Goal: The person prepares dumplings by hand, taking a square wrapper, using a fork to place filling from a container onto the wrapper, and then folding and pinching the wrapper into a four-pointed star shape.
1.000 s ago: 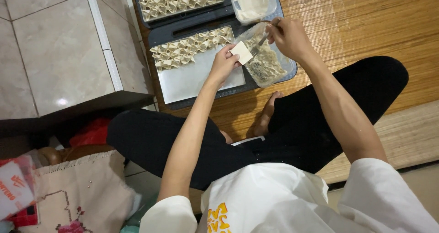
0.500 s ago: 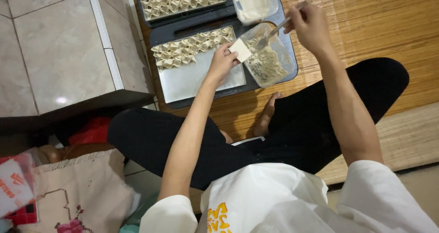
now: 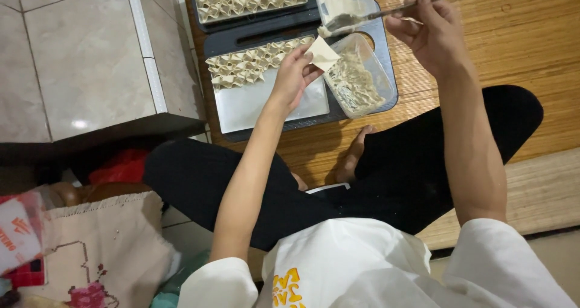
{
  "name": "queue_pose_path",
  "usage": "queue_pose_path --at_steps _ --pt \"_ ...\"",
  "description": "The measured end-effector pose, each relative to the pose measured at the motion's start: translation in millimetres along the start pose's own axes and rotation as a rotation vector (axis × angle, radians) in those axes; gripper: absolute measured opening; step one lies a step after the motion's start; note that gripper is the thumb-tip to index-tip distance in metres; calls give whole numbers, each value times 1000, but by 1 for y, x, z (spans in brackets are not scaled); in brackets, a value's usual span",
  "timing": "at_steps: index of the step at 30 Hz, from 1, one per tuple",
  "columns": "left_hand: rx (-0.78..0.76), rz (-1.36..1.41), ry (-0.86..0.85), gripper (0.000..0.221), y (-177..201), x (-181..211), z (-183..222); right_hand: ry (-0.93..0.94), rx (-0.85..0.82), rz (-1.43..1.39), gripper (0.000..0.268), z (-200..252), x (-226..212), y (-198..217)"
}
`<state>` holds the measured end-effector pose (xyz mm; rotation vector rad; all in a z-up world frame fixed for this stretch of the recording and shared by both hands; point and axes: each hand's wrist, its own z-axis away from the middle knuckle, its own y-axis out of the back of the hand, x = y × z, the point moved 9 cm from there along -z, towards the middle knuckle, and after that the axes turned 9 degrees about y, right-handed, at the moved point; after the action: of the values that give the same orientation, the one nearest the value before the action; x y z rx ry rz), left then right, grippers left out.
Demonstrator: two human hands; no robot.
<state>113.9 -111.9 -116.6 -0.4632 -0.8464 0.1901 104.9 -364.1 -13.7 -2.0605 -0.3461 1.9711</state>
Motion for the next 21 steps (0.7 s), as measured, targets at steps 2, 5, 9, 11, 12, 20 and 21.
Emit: queue_pose_path --at_steps 2,5,9,11,12,20,21 --pt "-9 54 -10 40 0 3 3 -1 -39 -21 20 0 4 -2" --pt "-28 90 -27 35 -2 10 13 -32 -71 -51 14 0 10 -7" --pt "-47 99 -28 36 -4 14 19 -98 -5 -55 13 -1 21 -8" --pt "-57 101 -33 35 -4 14 20 -90 -21 -51 14 -2 23 -9" --pt "-68 100 -37 35 -5 15 20 -79 -35 -47 15 -3 23 -9" --pt "-53 138 -11 38 -7 19 30 -47 -27 -88 12 -7 29 -4" --pt "-57 135 -12 40 -8 20 32 -31 -34 -81 13 -8 29 -3"
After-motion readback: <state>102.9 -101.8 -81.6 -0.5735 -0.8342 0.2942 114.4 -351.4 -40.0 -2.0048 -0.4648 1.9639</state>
